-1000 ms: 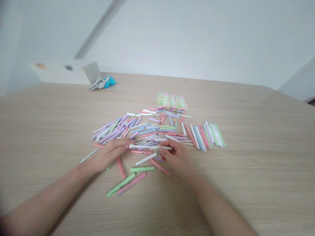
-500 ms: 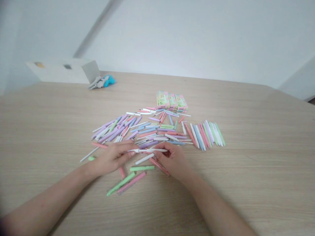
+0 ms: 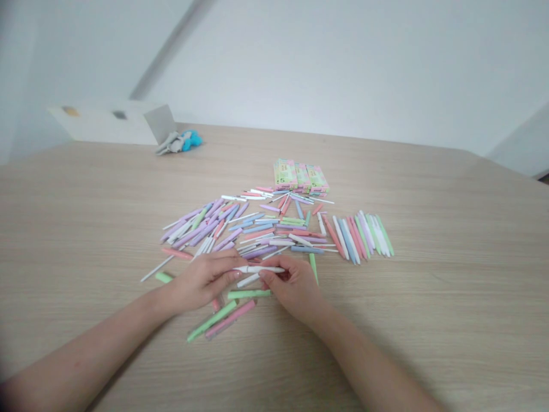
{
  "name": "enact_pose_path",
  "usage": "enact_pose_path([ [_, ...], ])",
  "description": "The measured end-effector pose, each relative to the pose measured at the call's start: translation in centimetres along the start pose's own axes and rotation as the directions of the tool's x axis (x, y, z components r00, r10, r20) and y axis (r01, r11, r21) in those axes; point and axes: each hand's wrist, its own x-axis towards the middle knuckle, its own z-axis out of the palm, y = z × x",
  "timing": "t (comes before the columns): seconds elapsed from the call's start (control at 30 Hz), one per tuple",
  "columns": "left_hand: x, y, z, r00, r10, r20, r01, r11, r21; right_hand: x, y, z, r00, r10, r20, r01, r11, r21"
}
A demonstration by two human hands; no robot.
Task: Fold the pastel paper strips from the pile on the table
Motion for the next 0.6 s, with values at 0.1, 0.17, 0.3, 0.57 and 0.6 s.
enact_pose_path([
  [0.1,-0.06,0.11,0.05,1.000,0.006,0.010,-0.006,1.000,0.027,-0.01,0.13,-0.01,1.000,-0.002,-0.007,0.002,1.000,-0.013],
  [0.17,-0.12,0.11,0.14,1.000,0.005,0.013,-0.006,0.999,0.046,-0.04,0.17,-0.01,1.000,-0.002,-0.015,0.002,1.000,-0.011],
  [0.3,-0.19,0.01,0.28,1.000,-0.013,0.005,0.012,0.997,0.075,-0.16,-0.07,0.00,1.000,-0.023,-0.005,0.023,1.000,-0.018],
  [0.57,-0.15,0.24,0.26,1.000,0.007,0.001,-0.007,0.998,0.066,-0.19,-0.68,0.11,1.000,-0.025,-0.011,0.024,0.996,-0.088],
  [0.6,-0.15,0.28,0.30,1.000,0.016,-0.009,-0.015,0.997,0.072,-0.20,-0.66,0.11,0.999,-0.031,-0.008,0.030,0.995,-0.097],
])
